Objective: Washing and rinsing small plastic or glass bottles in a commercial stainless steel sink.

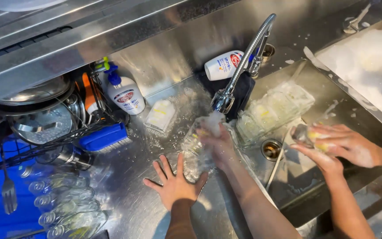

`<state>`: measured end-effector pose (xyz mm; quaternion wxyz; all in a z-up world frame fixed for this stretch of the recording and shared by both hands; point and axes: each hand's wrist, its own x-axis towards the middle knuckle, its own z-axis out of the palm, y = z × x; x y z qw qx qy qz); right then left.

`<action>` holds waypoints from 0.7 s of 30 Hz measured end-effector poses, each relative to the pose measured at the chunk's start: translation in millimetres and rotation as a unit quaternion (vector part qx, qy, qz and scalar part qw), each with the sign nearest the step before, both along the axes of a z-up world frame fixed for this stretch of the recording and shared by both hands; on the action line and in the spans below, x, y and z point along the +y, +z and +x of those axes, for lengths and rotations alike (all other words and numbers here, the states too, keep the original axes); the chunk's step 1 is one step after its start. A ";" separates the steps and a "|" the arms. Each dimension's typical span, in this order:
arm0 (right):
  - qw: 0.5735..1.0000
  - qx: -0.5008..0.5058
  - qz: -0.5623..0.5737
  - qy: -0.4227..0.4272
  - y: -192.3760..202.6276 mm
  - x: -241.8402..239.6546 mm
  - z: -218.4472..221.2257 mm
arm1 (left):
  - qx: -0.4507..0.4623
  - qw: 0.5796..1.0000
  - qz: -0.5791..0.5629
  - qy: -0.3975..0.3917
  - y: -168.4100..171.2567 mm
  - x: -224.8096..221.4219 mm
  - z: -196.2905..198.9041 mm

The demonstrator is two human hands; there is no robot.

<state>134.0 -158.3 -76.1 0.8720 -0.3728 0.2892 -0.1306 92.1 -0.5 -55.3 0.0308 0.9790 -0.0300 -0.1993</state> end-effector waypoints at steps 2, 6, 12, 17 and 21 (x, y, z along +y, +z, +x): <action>0.999 0.002 -0.023 0.034 13.2 -2.4 -9.9 | 0.027 1.000 0.013 0.001 18.6 -0.5 -1.0; 0.979 -0.099 -0.136 0.116 6.0 -20.0 -10.8 | 0.027 0.999 0.020 -0.001 15.4 -2.7 2.0; 0.965 -0.099 -0.164 0.180 0.7 -27.1 -15.9 | -0.010 1.000 0.014 0.011 -0.4 -3.7 -0.3; 0.982 -0.057 -0.126 0.129 -0.2 -22.4 -7.6 | -0.026 1.000 0.007 0.004 -3.2 -5.7 0.5; 0.987 -0.037 -0.073 0.138 -36.2 -24.9 -6.3 | -0.029 1.000 -0.003 0.006 -7.8 -1.4 -3.2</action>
